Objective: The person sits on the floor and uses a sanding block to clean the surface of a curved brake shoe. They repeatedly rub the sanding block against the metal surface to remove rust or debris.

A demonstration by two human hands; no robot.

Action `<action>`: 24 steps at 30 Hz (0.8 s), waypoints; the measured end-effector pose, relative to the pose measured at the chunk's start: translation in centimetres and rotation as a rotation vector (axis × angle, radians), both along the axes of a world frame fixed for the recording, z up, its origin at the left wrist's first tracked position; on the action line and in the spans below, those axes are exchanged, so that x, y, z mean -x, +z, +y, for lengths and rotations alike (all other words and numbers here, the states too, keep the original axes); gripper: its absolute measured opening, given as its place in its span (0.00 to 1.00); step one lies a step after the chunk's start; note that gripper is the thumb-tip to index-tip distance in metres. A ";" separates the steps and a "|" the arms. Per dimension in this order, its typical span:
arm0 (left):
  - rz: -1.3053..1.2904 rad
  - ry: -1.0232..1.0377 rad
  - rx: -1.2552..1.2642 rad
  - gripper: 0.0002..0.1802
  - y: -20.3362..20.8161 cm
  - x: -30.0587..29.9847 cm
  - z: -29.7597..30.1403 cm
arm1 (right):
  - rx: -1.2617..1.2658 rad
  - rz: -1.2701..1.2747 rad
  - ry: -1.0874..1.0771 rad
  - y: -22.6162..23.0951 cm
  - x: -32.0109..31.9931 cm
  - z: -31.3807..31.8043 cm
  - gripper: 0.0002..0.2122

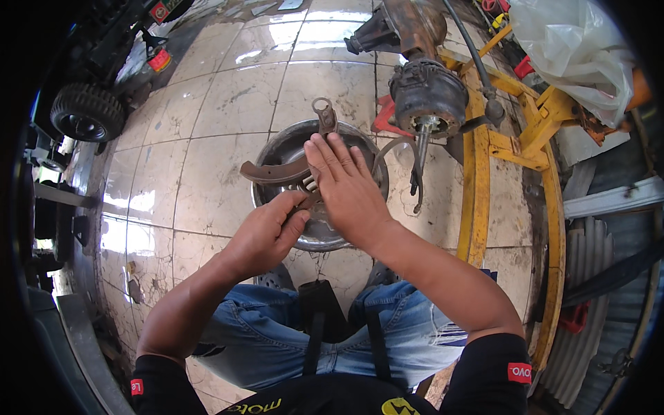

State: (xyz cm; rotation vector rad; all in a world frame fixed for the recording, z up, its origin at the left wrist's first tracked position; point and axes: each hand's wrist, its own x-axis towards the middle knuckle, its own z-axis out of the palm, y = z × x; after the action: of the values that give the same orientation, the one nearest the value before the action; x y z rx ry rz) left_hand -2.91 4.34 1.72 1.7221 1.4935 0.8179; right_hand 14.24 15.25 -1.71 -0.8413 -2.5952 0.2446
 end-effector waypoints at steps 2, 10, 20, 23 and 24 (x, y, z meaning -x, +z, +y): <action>0.034 0.002 -0.003 0.17 0.1 -0.1 -0.1 | -0.016 -0.037 0.042 0.2 0.0 -0.3 0.28; 0.099 0.001 -0.129 0.17 0.2 -0.5 -0.4 | 0.015 -0.010 -0.024 -0.2 -0.4 0.3 0.31; 0.013 0.006 -0.104 0.16 0.6 -0.4 -0.5 | -0.038 0.044 -0.100 -0.4 -0.7 0.7 0.30; -0.019 0.049 -0.003 0.16 0.9 0.0 -0.5 | 0.001 0.077 0.000 0.1 0.3 -0.6 0.31; -0.021 0.046 -0.002 0.15 1.0 0.0 -0.4 | -0.005 0.091 0.032 0.4 0.4 -0.8 0.31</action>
State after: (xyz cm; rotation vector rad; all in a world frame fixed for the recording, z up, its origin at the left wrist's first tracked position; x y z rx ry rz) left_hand -2.88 3.94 2.68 1.6813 1.5235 0.8581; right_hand 13.87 14.47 -1.35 -0.7696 -2.5251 0.2782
